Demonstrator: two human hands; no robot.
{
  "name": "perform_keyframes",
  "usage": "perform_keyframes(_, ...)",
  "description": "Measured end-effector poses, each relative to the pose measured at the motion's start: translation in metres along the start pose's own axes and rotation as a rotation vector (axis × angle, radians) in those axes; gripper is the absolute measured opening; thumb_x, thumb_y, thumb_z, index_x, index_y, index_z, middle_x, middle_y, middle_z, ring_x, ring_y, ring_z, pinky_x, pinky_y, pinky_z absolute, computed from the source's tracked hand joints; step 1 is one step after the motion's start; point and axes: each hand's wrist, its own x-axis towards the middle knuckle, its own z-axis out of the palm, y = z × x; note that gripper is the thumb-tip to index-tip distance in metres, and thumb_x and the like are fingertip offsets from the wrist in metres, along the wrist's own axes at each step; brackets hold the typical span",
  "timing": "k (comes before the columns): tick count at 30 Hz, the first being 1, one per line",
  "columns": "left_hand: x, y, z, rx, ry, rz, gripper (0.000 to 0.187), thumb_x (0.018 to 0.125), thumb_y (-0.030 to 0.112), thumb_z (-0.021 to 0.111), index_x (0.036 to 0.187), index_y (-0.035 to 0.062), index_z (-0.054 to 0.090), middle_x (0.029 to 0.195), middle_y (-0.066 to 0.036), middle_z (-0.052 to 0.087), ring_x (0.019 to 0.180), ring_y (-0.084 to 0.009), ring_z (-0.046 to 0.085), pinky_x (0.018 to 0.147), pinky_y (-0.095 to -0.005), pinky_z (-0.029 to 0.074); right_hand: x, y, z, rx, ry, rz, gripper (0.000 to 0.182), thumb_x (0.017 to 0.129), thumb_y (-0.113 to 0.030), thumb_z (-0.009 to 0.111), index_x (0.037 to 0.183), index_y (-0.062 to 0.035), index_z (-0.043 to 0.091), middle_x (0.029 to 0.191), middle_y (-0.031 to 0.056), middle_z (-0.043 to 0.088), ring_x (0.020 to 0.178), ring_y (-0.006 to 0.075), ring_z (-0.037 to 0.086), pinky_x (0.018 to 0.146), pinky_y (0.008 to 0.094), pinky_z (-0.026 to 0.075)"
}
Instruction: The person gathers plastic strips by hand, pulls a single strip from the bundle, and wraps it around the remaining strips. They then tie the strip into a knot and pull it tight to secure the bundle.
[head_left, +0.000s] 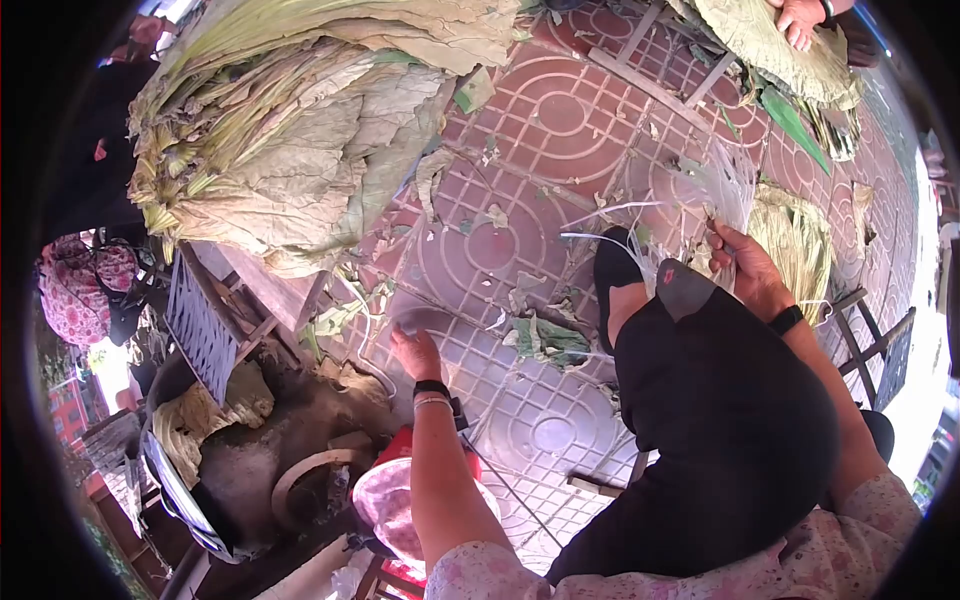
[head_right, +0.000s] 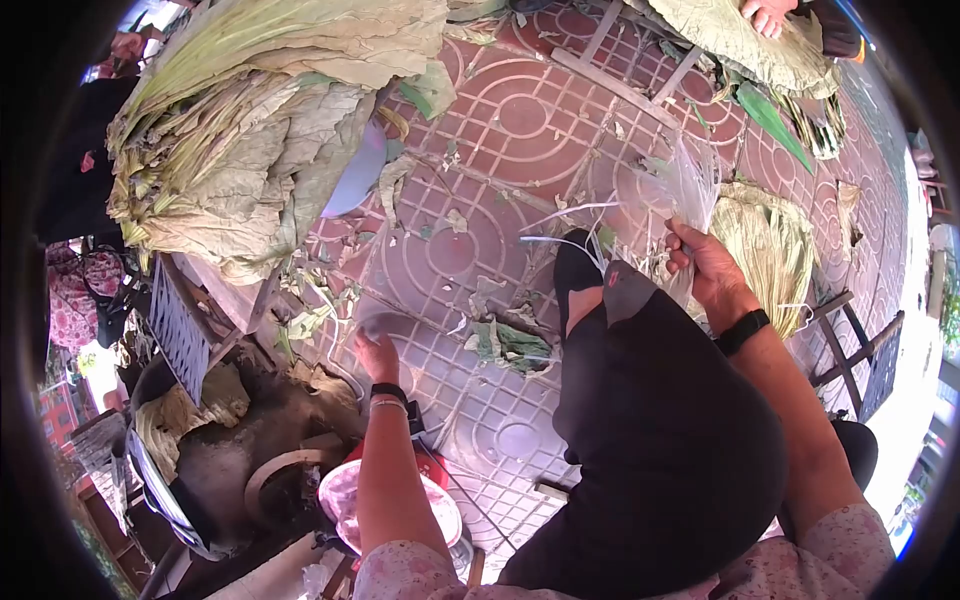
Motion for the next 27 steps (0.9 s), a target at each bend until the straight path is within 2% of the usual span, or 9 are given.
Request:
perform_keyframes(1, 0.01, -0.021, -0.007, 0.087, 0.048, -0.116, 0.055, 0.086, 0.019, 0.059, 0.137, 0.0049, 0.043, 0.136, -0.022, 0.046, 0.127, -0.0405, 0.045, 0.105, -0.0483, 0.039, -0.002, -0.001, -0.001, -0.012, 0.014, 0.0, 0.022, 0.093, -0.021, 0.067, 0.104, -0.0032, 0.06, 0.074, -0.0006, 0.057, 0.054, 0.0079, 0.044, 0.055, 0.0261, 0.045)
perform_keyframes(3, 0.02, -0.057, -0.021, 0.226, 0.041, -0.148, 0.061, 0.087, 0.019, 0.054, 0.143, 0.004, 0.035, 0.146, -0.022, 0.037, 0.136, -0.0397, 0.037, 0.109, -0.0487, 0.035, -0.008, 0.0, 0.0, -0.061, 0.048, -0.02, 0.02, 0.092, -0.02, 0.067, 0.102, -0.0038, 0.061, 0.073, -0.0005, 0.057, 0.053, 0.0081, 0.044, 0.054, 0.0256, 0.043)
perform_keyframes(5, 0.027, -0.062, -0.032, 0.173, -0.001, -0.254, 0.059, 0.089, 0.018, 0.05, 0.143, 0.0023, 0.033, 0.147, -0.022, 0.035, 0.137, -0.0397, 0.035, 0.11, -0.049, 0.035, -0.013, 0.0, 0.0, -0.12, 0.081, -0.024, 0.019, 0.092, -0.02, 0.067, 0.101, -0.004, 0.061, 0.072, -0.0005, 0.057, 0.053, 0.0082, 0.043, 0.053, 0.0255, 0.042)
perform_keyframes(13, 0.044, -0.063, -0.025, 0.328, 0.012, -0.196, 0.056, 0.091, 0.01, 0.04, 0.146, 0.0066, 0.032, 0.149, -0.02, 0.036, 0.132, -0.0416, 0.042, 0.11, -0.049, 0.035, -0.028, 0.002, 0.012, -0.279, 0.063, -0.036, 0.016, 0.091, -0.017, 0.067, 0.099, -0.0041, 0.062, 0.073, 0.0006, 0.059, 0.053, 0.0086, 0.046, 0.053, 0.0253, 0.042)
perform_keyframes(17, 0.048, -0.042, -0.037, 0.461, -0.122, -0.236, 0.057, 0.09, 0.007, 0.043, 0.146, 0.0068, 0.033, 0.135, -0.022, 0.047, 0.124, -0.0405, 0.048, 0.105, -0.048, 0.041, -0.031, 0.009, 0.023, -0.329, 0.069, -0.015, 0.017, 0.091, -0.017, 0.067, 0.101, -0.0044, 0.061, 0.073, 0.0006, 0.059, 0.057, 0.0089, 0.05, 0.055, 0.0241, 0.043)
perform_keyframes(20, 0.058, -0.06, -0.031, 0.385, -0.074, -0.231, 0.06, 0.087, 0.008, 0.047, 0.146, 0.0065, 0.034, 0.133, -0.024, 0.048, 0.123, -0.0382, 0.051, 0.103, -0.048, 0.041, -0.033, 0.014, 0.03, -0.315, 0.067, 0.031, 0.016, 0.091, -0.017, 0.067, 0.102, -0.0065, 0.062, 0.079, 0.0001, 0.061, 0.066, 0.0084, 0.055, 0.061, 0.0241, 0.046)
perform_keyframes(23, 0.062, -0.065, -0.035, 0.385, -0.13, -0.199, 0.058, 0.089, 0.009, 0.046, 0.146, 0.0081, 0.036, 0.127, -0.025, 0.052, 0.119, -0.0389, 0.054, 0.099, -0.0482, 0.045, -0.03, 0.021, 0.033, -0.366, 0.029, -0.057, 0.023, 0.092, -0.015, 0.065, 0.113, -0.0069, 0.061, 0.09, 0.0015, 0.064, 0.077, 0.0104, 0.059, 0.07, 0.027, 0.049)
perform_keyframes(24, 0.062, -0.063, -0.036, 0.369, -0.083, -0.189, 0.047, 0.09, 0.01, 0.045, 0.137, 0.0091, 0.047, 0.123, -0.024, 0.055, 0.119, -0.039, 0.054, 0.097, -0.0485, 0.046, -0.039, 0.018, 0.048, -0.34, 0.048, -0.04, 0.027, 0.092, -0.014, 0.065, 0.117, -0.0069, 0.059, 0.093, 0.0023, 0.064, 0.08, 0.0117, 0.059, 0.073, 0.0284, 0.05)
perform_keyframes(27, 0.064, -0.049, -0.042, 0.359, -0.115, -0.345, 0.034, 0.091, 0.014, 0.047, 0.123, 0.0067, 0.057, 0.119, -0.023, 0.058, 0.116, -0.0397, 0.056, 0.095, -0.049, 0.047, -0.063, 0.006, 0.086, -0.318, 0.082, -0.004, 0.038, 0.092, -0.012, 0.062, 0.129, -0.0064, 0.053, 0.102, 0.0046, 0.065, 0.089, 0.0149, 0.062, 0.081, 0.0317, 0.051)
